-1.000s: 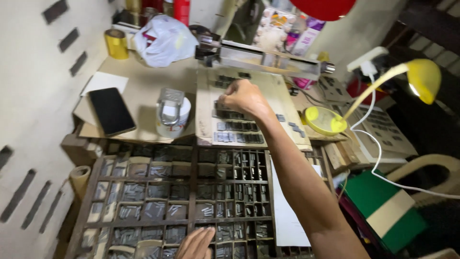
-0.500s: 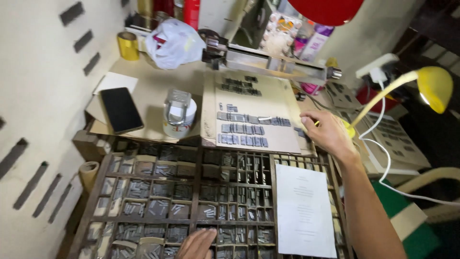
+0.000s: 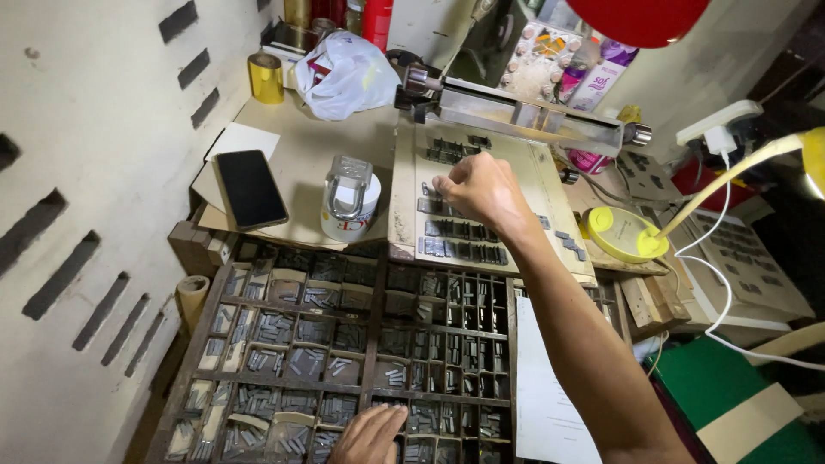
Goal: The person picks small metal blocks from a compartmentalized tray and places them onto a flat surface, arranging them in rows. The person repeatedly selects blocks, sometimes holding two at once, and positions them on the surface.
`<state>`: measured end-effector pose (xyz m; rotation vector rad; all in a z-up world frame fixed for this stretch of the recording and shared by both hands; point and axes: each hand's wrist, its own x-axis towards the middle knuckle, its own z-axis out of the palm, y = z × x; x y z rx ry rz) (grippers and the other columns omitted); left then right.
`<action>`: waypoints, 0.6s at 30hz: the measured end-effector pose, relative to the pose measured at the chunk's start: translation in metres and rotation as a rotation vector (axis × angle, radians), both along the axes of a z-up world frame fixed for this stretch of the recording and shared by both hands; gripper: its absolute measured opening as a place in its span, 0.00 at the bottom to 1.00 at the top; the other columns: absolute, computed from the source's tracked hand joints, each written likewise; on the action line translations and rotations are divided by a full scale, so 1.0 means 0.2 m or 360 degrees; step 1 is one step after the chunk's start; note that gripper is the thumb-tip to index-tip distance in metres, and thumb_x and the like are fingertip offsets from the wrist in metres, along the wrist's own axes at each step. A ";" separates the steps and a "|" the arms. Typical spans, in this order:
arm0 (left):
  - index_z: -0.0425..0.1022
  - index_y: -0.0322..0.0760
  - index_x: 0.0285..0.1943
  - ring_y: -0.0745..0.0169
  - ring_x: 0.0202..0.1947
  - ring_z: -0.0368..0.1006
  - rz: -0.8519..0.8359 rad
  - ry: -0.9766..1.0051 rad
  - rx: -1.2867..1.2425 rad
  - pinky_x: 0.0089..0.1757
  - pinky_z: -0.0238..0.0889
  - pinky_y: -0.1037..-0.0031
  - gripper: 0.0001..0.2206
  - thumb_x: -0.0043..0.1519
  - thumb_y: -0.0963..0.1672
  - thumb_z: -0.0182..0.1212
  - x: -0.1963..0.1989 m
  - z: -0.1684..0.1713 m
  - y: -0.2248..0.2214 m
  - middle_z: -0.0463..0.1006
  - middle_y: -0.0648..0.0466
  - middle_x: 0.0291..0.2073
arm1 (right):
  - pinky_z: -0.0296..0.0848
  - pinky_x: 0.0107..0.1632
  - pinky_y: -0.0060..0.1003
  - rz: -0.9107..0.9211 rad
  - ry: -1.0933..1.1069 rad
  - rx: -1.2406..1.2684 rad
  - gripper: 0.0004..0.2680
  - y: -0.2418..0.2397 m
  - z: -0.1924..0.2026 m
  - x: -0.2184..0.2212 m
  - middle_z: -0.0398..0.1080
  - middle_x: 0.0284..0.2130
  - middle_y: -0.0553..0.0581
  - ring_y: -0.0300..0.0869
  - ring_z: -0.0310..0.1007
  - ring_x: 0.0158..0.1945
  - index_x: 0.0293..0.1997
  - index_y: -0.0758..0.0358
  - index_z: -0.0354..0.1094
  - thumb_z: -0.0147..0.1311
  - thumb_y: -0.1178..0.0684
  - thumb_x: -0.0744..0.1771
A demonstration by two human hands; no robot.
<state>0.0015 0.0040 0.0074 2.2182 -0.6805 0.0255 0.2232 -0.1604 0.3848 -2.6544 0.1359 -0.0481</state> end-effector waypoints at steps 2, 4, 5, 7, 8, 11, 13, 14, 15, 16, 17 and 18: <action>0.68 0.54 0.72 0.52 0.66 0.64 0.0040 0.0012 -0.0080 0.62 0.63 0.51 0.23 0.66 0.42 0.56 -0.02 0.06 -0.01 0.75 0.60 0.62 | 0.80 0.37 0.38 -0.0051 0.0065 -0.0054 0.11 0.02 -0.01 0.02 0.81 0.34 0.59 0.41 0.78 0.31 0.36 0.62 0.78 0.61 0.44 0.68; 0.72 0.53 0.69 0.53 0.63 0.67 0.0190 -0.0090 -0.0121 0.60 0.65 0.54 0.24 0.63 0.39 0.57 -0.04 0.07 -0.02 0.78 0.60 0.60 | 0.78 0.34 0.34 -0.0108 0.0120 0.0005 0.08 0.03 -0.02 0.04 0.81 0.36 0.58 0.38 0.76 0.29 0.37 0.61 0.78 0.62 0.48 0.68; 0.72 0.53 0.69 0.53 0.63 0.67 0.0195 -0.0085 -0.0127 0.60 0.65 0.54 0.24 0.63 0.39 0.57 -0.04 0.11 -0.02 0.78 0.60 0.60 | 0.78 0.34 0.34 -0.0103 0.0125 -0.0001 0.08 0.04 -0.01 0.04 0.81 0.36 0.58 0.38 0.76 0.29 0.37 0.61 0.78 0.62 0.48 0.68; 0.74 0.57 0.68 0.59 0.64 0.67 0.0222 0.0084 -0.0147 0.58 0.67 0.57 0.25 0.62 0.38 0.56 -0.05 0.20 0.00 0.79 0.65 0.60 | 0.77 0.34 0.33 -0.0149 0.0118 0.0001 0.05 0.06 -0.01 0.03 0.81 0.38 0.58 0.38 0.76 0.30 0.37 0.61 0.79 0.62 0.52 0.67; 0.74 0.57 0.68 0.59 0.64 0.67 0.0229 0.0092 -0.0150 0.58 0.67 0.57 0.25 0.62 0.38 0.56 -0.04 0.21 0.00 0.79 0.65 0.60 | 0.77 0.34 0.33 -0.0143 0.0126 -0.0002 0.05 0.07 -0.01 0.05 0.81 0.38 0.58 0.38 0.76 0.30 0.37 0.61 0.79 0.62 0.52 0.67; 0.71 0.49 0.70 0.56 0.65 0.65 0.0125 0.0148 -0.0138 0.61 0.65 0.55 0.25 0.62 0.37 0.59 -0.03 0.23 0.02 0.77 0.58 0.60 | 0.74 0.29 0.26 -0.0181 0.0147 0.0013 0.02 0.06 -0.01 0.07 0.80 0.46 0.59 0.35 0.73 0.27 0.39 0.61 0.79 0.61 0.56 0.67; 0.74 0.39 0.66 0.50 0.60 0.71 0.0106 -0.0132 -0.0262 0.58 0.70 0.58 0.24 0.59 0.35 0.62 -0.04 0.19 0.01 0.79 0.51 0.57 | 0.76 0.34 0.25 -0.0199 0.0149 0.0011 0.04 0.05 0.01 0.03 0.80 0.43 0.56 0.37 0.76 0.33 0.43 0.59 0.78 0.63 0.55 0.67; 0.74 0.39 0.66 0.50 0.60 0.71 0.0102 -0.0093 -0.0252 0.58 0.70 0.58 0.24 0.59 0.35 0.62 -0.03 0.20 0.02 0.79 0.51 0.57 | 0.76 0.34 0.25 -0.0206 0.0189 0.0017 0.04 0.04 0.01 0.05 0.80 0.43 0.56 0.37 0.76 0.33 0.43 0.59 0.78 0.63 0.55 0.67; 0.75 0.35 0.64 0.50 0.56 0.75 0.0149 -0.0369 -0.0271 0.57 0.72 0.63 0.24 0.56 0.34 0.62 -0.04 0.21 0.02 0.81 0.48 0.54 | 0.68 0.26 0.23 -0.0189 0.0164 -0.0030 0.04 0.01 0.01 0.05 0.81 0.39 0.55 0.34 0.68 0.25 0.45 0.58 0.78 0.62 0.55 0.68; 0.77 0.31 0.61 0.50 0.52 0.78 0.0193 -0.0645 -0.0291 0.55 0.73 0.67 0.23 0.54 0.32 0.62 -0.04 0.21 0.01 0.83 0.45 0.52 | 0.60 0.18 0.21 -0.0170 0.0140 -0.0076 0.04 -0.02 -0.01 0.06 0.81 0.35 0.54 0.30 0.61 0.18 0.46 0.58 0.78 0.61 0.54 0.69; 0.77 0.31 0.61 0.50 0.52 0.78 0.0147 -0.0576 -0.0293 0.55 0.73 0.67 0.23 0.54 0.32 0.62 -0.04 0.23 0.02 0.83 0.45 0.52 | 0.60 0.18 0.21 -0.0221 0.0205 -0.0073 0.04 -0.06 -0.04 0.07 0.81 0.35 0.54 0.30 0.61 0.18 0.46 0.58 0.78 0.61 0.54 0.69; 0.78 0.31 0.59 0.50 0.51 0.79 0.0211 -0.0714 -0.0331 0.54 0.73 0.67 0.20 0.56 0.32 0.60 -0.04 0.25 0.02 0.83 0.47 0.51 | 0.67 0.28 0.33 -0.0135 -0.0015 -0.0171 0.11 -0.10 -0.08 0.08 0.78 0.39 0.57 0.39 0.68 0.30 0.47 0.58 0.76 0.62 0.51 0.63</action>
